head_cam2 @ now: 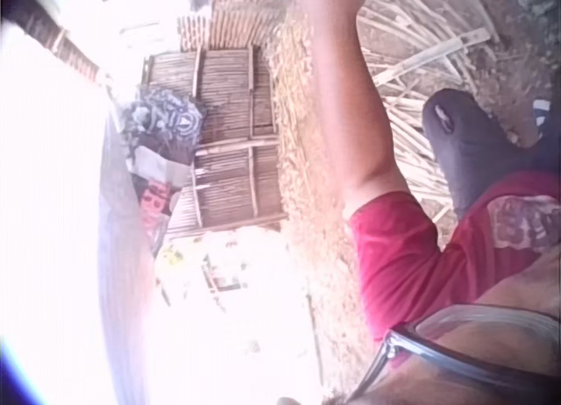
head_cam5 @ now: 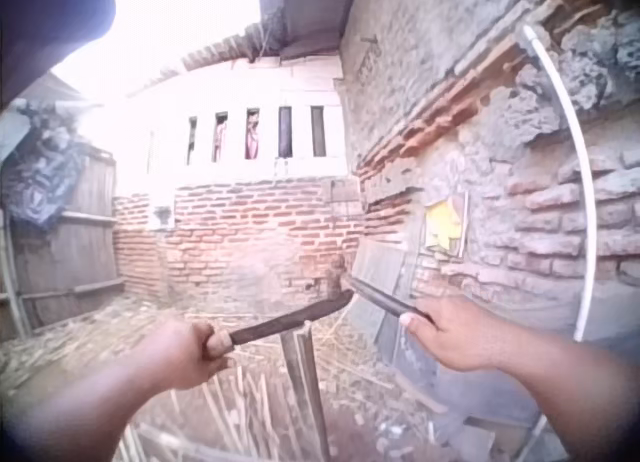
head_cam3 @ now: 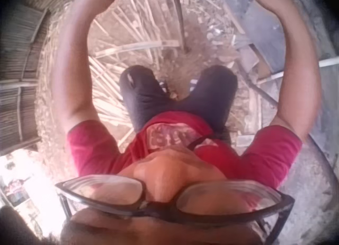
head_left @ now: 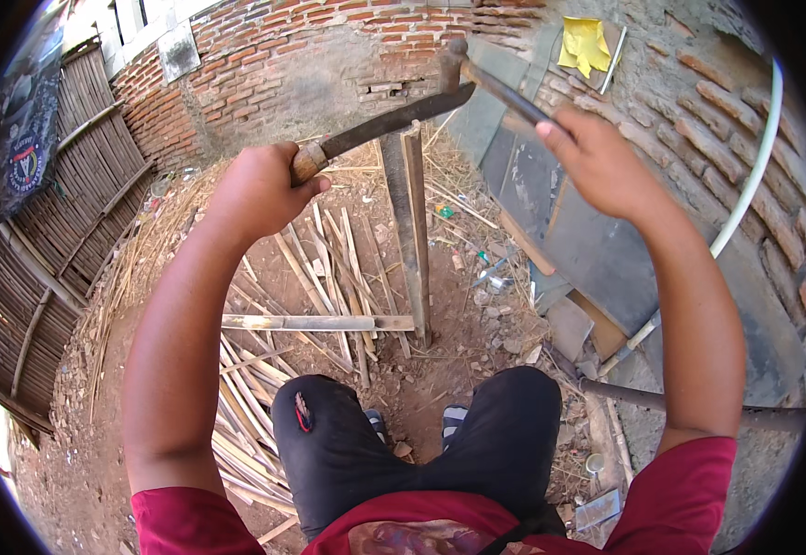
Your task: The person splits a piece of bamboo by placing a large knife blade against the end of the bamboo and repeatedly striking the back of the blade with a hammer.
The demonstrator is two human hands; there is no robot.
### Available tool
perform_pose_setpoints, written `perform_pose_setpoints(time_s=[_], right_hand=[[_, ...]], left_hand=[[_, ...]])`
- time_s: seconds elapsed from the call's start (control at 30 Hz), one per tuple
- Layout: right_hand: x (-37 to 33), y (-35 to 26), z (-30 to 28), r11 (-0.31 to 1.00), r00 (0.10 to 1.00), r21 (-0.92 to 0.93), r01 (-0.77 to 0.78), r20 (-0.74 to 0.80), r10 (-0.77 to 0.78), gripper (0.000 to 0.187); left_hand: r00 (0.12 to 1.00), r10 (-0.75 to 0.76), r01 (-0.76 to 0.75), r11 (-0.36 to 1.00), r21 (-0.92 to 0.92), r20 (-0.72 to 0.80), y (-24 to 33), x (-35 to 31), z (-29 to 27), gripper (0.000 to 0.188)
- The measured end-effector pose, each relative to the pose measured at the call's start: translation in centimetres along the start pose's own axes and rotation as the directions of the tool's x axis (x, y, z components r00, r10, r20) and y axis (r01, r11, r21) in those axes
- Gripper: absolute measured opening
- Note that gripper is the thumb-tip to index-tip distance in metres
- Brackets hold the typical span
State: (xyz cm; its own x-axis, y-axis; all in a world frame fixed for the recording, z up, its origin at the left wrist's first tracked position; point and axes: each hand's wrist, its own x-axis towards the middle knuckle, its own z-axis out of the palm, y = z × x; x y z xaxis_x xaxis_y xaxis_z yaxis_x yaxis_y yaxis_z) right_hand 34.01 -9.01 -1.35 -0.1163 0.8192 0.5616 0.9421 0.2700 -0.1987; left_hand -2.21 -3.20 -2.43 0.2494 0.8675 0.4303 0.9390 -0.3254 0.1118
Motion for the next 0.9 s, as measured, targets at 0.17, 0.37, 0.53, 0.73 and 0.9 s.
perform_pose_setpoints(time_s=[0.17, 0.37, 0.53, 0.73, 0.9], right_hand=[[0.2, -1.5, -2.3, 0.953, 0.975, 0.251, -0.172, -0.094, 0.201, 0.051], [0.2, 0.8, -0.1, 0.997, 0.995, 0.077, 0.008, -0.099, 0.0, 0.052], [0.4, -1.0, -3.5, 0.962, 0.987, 0.221, -0.159, -0.001, 0.163, 0.051], [-0.9, 0.3, 0.4, 0.968, 0.99, 0.243, -0.055, -0.116, 0.086, 0.049], [-0.7, -0.2, -2.0, 0.953, 0.975, 0.205, -0.221, 0.04, 0.217, 0.052]], left_hand=[[1.0, 0.015, -0.013, 0.998, 0.065, -0.024, -0.3, 0.2, 0.3, 0.041], [0.998, 0.059, -0.058, 0.998, 0.021, -0.008, 0.3, 0.1, 0.3, 0.035], [0.995, 0.092, -0.093, 0.995, 0.038, 0.031, 0.6, 0.2, 0.1, 0.029], [0.998, 0.056, -0.056, 0.998, 0.008, 0.022, 0.8, 0.1, 0.9, 0.026], [0.998, 0.061, -0.063, 0.997, 0.048, 0.036, -0.3, 0.3, 0.9, 0.025]])
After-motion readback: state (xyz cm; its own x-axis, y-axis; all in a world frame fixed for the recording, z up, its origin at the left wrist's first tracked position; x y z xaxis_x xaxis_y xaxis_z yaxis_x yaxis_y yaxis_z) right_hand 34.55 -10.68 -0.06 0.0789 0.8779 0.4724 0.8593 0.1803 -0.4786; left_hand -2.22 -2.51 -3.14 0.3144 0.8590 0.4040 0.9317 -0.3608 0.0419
